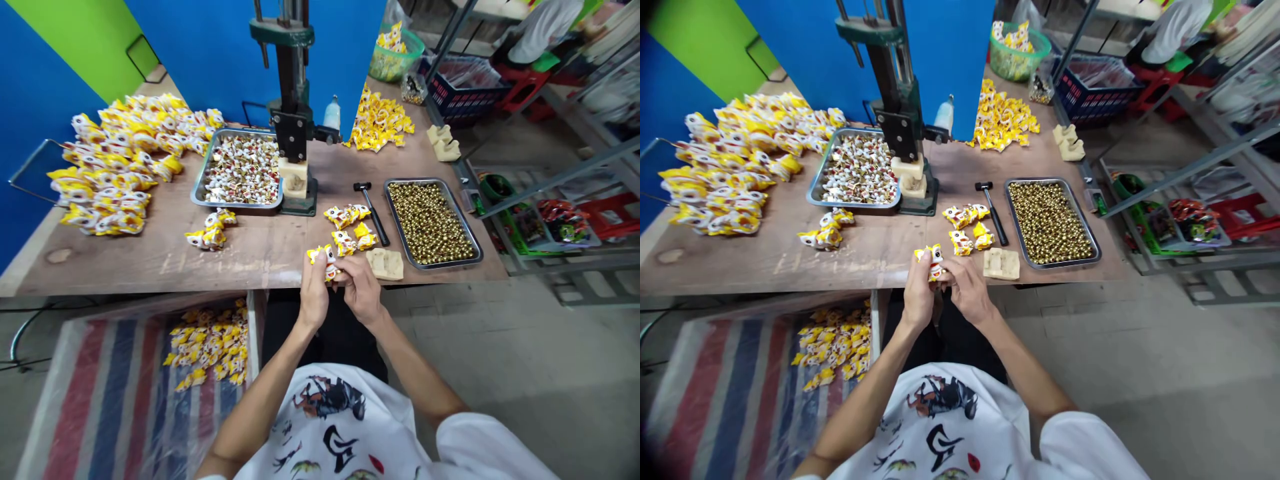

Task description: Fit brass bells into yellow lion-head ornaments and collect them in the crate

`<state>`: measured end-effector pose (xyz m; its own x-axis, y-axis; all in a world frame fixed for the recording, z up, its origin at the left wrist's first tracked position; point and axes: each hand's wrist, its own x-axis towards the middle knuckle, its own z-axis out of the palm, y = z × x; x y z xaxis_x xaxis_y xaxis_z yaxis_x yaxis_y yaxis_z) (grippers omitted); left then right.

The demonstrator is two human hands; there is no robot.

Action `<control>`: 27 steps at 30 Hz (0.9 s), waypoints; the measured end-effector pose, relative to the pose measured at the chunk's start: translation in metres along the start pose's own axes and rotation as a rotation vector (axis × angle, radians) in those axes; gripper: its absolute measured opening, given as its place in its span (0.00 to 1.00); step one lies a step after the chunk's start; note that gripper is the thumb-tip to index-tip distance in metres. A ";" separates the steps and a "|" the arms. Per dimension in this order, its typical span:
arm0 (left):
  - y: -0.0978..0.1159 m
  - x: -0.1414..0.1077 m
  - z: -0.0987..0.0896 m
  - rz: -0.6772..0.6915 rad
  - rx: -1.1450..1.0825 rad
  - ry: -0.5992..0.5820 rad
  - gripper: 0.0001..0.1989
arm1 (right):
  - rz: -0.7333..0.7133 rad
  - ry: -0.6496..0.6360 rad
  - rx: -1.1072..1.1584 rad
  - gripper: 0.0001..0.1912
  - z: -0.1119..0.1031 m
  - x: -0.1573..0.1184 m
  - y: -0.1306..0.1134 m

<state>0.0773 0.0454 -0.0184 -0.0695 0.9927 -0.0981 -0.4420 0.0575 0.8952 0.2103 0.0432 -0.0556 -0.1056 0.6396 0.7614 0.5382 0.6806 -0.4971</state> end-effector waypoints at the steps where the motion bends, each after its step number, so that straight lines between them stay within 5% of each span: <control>1: 0.001 0.000 -0.001 -0.002 0.009 -0.008 0.23 | -0.012 -0.009 0.002 0.23 0.001 -0.002 0.002; 6: -0.007 0.010 -0.008 -0.095 0.062 -0.038 0.28 | 0.035 -0.157 0.012 0.18 0.011 -0.005 0.017; 9: -0.003 0.028 -0.031 -0.099 0.296 -0.079 0.32 | 0.029 -0.258 0.026 0.15 0.007 -0.002 0.033; 11: 0.014 0.044 -0.061 0.093 0.548 0.089 0.32 | 0.020 -0.313 0.015 0.14 -0.001 0.001 0.049; 15: 0.068 0.073 -0.142 0.461 1.136 0.607 0.36 | -0.018 -0.459 -0.154 0.13 -0.014 0.010 0.072; 17: 0.086 0.086 -0.178 0.394 1.391 0.608 0.36 | 0.011 -0.485 -0.312 0.14 -0.016 0.014 0.068; 20: 0.091 0.104 -0.215 0.440 1.505 0.375 0.32 | 0.073 -0.490 -0.476 0.15 -0.019 0.024 0.065; 23: 0.085 0.108 -0.232 0.529 1.404 0.305 0.24 | 0.131 -0.404 -0.513 0.17 -0.054 0.042 0.086; 27: 0.087 0.082 -0.229 0.583 1.133 0.330 0.22 | 0.310 -0.164 -0.651 0.16 -0.153 0.059 0.143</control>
<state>-0.1716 0.1076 -0.0477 -0.2789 0.8388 0.4675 0.7060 -0.1509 0.6919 0.4089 0.1239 -0.0185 0.0362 0.8479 0.5288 0.9453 0.1426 -0.2933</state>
